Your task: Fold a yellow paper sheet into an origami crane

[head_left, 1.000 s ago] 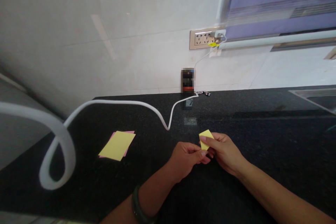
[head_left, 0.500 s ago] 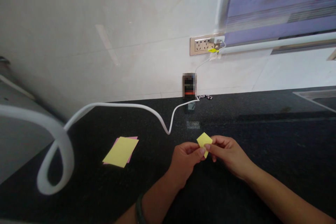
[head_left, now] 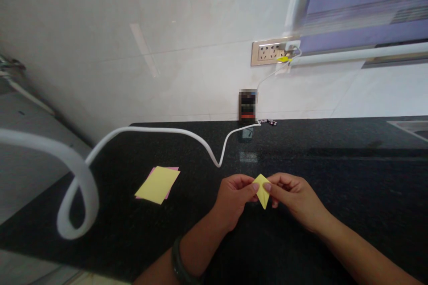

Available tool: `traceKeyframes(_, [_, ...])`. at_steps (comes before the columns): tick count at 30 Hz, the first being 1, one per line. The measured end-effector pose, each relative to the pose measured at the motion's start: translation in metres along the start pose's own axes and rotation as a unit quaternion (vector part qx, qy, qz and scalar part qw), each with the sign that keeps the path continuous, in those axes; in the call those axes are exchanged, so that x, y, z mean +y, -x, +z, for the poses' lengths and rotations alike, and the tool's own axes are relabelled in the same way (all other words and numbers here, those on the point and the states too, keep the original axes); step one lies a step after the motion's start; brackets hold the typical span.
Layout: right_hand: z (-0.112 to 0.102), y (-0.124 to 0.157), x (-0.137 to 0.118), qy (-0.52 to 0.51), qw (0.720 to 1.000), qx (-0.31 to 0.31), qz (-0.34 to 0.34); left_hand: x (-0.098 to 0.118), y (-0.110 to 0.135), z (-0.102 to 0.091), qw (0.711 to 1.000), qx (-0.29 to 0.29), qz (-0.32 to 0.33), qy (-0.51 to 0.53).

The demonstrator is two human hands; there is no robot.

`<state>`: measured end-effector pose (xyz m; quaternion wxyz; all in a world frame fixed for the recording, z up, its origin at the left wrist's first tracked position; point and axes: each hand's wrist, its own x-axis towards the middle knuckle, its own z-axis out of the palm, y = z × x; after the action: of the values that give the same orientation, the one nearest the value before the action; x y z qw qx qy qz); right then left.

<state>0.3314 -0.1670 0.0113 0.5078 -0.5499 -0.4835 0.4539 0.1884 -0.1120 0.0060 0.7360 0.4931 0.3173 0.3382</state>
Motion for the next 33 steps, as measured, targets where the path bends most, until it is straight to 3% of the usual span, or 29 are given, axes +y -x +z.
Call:
traceKeyframes(12, [0.003, 0.001, -0.005, 0.021, 1.0, 0.014, 0.01, 0.003, 0.0, 0.003, 1.0, -0.004, 0.005, 0.005])
traceKeyframes(24, [0.004, 0.0, 0.004, -0.062, 0.998, 0.016, 0.007, 0.005, 0.001, 0.004, 1.0, 0.004, 0.028, -0.005])
traceKeyframes(33, [0.004, 0.001, 0.003, -0.057, 0.998, 0.019, 0.016, 0.006, 0.002, 0.005, 1.0, 0.003, 0.019, -0.004])
